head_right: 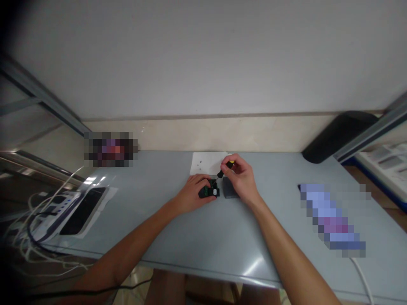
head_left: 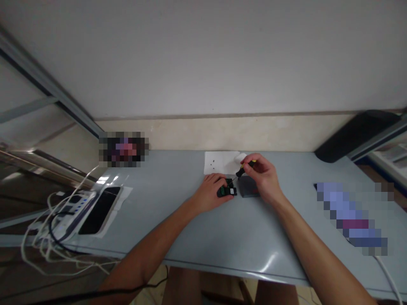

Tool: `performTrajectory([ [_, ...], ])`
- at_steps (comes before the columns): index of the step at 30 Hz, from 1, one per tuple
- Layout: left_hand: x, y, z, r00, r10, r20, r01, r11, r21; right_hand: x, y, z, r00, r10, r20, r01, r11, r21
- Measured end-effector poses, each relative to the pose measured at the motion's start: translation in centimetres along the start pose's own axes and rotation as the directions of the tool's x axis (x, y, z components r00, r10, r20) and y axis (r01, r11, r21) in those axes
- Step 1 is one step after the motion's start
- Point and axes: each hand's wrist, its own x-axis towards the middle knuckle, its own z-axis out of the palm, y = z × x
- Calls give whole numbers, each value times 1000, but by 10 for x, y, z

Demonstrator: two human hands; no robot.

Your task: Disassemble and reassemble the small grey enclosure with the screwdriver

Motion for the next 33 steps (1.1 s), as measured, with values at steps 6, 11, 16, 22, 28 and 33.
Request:
performTrajectory([
  [6, 0, -1, 1, 1000, -11, 2, 11, 1000, 14, 1, 2, 1, 999, 30, 24, -32, 995, 93],
  [11, 0, -1, 1, 1000, -2, 0, 2, 1000, 9, 0, 1, 0, 1000, 2, 16, -3, 1000, 25],
  [16, 0, -1, 1, 1000, -9, 2, 9, 1000, 5, 0, 2, 0, 999, -1, 47, -2, 998, 61],
  [22, 0, 0, 0, 1000, -9, -2, 9, 1000, -4, -3, 2, 5, 998, -5, 57, -2, 993, 120],
  [28, 0, 0, 0, 1000, -15, 1, 15, 1000, -11, 1, -1, 1, 999, -17, 33, 16, 1000, 20],
  [33, -2, 0, 2, 999, -11, -31, 10, 1000, -26, 0, 6, 5, 999, -30, 45, 25, 994, 108],
])
